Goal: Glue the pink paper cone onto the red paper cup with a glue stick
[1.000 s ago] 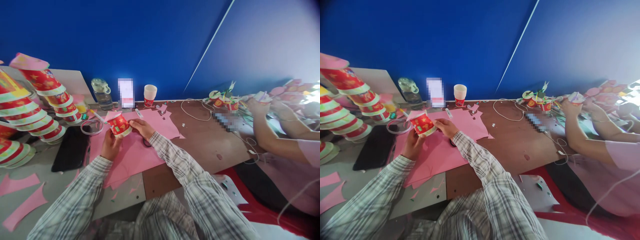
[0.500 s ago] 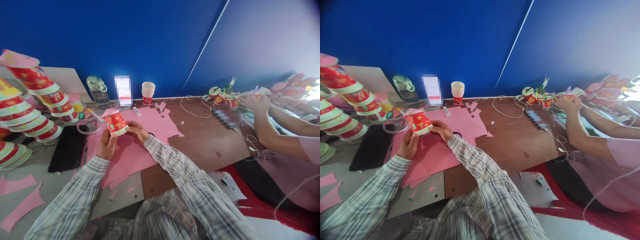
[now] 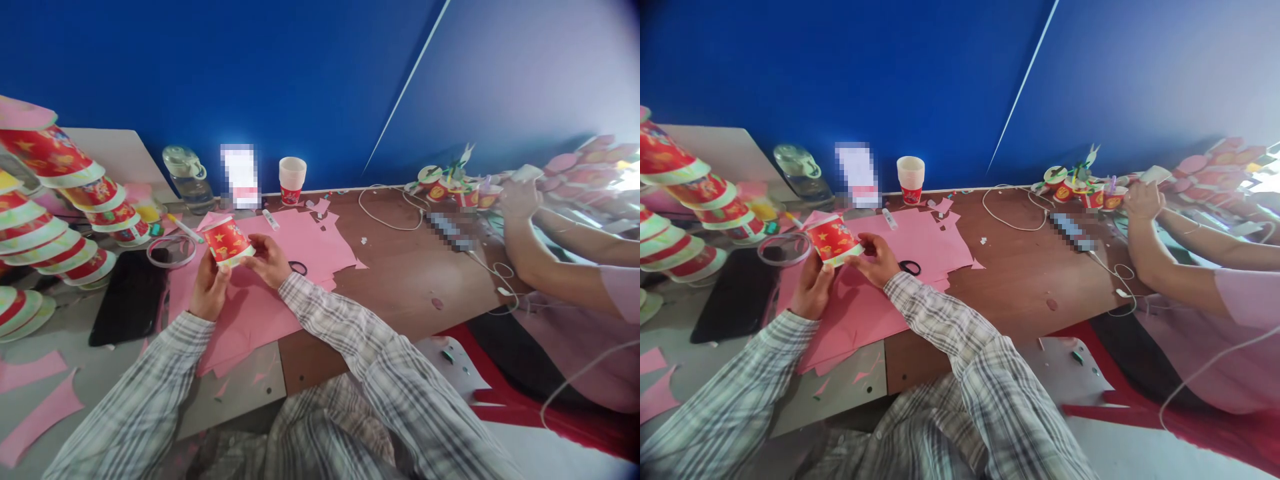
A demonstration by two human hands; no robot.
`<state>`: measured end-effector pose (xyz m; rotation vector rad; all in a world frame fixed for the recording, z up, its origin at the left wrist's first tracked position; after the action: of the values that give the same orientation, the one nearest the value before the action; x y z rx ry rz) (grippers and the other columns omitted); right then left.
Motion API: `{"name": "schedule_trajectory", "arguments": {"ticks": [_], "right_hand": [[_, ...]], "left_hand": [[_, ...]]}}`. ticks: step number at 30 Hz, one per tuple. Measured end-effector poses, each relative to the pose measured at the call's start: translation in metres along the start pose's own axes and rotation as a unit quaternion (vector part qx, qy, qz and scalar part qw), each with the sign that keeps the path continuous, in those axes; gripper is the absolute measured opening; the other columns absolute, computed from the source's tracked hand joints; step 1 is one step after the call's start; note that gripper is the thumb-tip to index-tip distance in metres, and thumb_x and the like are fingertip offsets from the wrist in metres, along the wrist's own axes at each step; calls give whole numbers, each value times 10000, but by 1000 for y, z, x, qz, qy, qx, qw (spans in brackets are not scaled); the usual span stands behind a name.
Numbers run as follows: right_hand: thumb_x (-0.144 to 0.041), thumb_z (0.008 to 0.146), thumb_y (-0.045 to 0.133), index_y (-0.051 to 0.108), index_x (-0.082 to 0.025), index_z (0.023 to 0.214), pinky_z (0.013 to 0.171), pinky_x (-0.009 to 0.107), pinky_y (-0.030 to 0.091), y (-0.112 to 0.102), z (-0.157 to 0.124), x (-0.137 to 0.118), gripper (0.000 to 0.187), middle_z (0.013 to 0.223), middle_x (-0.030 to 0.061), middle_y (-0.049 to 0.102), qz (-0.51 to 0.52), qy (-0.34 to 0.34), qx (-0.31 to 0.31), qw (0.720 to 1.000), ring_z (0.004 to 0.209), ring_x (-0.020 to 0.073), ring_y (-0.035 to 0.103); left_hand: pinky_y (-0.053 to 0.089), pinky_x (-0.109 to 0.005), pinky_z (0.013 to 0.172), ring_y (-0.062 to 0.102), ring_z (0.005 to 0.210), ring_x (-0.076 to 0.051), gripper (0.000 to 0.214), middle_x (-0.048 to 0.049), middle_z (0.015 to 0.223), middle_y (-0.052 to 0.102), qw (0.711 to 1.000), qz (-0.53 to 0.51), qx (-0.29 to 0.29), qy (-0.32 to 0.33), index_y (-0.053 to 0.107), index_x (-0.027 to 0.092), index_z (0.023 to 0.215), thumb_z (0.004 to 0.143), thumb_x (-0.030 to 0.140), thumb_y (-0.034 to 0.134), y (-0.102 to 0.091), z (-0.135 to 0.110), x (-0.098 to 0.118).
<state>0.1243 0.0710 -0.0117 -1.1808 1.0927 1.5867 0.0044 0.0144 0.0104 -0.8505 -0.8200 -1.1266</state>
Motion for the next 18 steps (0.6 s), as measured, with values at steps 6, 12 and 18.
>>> {"name": "schedule_trajectory", "arguments": {"ticks": [6,12,18], "right_hand": [[-488,681,660,517,-180,1092,903,380,498,1,-9,-10,533,1044,85,554,-95,-60,-5,994,929,198,553],[-386,767,561,523,-185,1089,893,341,488,0,-11,-11,381,1023,76,551,-81,-61,4,995,930,186,552],[-266,774,519,509,-170,1033,743,260,483,-15,10,-16,277,872,29,559,-77,-1,83,994,759,116,538]], "left_hand": [[368,-417,859,494,964,-202,523,-125,1091,496,1000,-29,-2,-13,383,131,1131,696,375,540,2,3,-1],[389,-402,832,515,900,-185,462,-110,1026,535,998,-23,35,-56,425,128,1067,689,362,551,1,3,-2],[391,-403,832,520,911,-187,439,-109,1034,538,998,11,49,-43,411,137,1084,707,329,527,-5,5,-5]]}}
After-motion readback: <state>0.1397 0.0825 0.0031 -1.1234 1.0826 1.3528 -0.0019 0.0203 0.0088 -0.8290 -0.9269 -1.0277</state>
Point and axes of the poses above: each hand's wrist, its own z-axis towards the middle knuckle, its own y-axis out of the palm, x = y × z, the point moved 2 cm from there along z, towards the middle knuckle
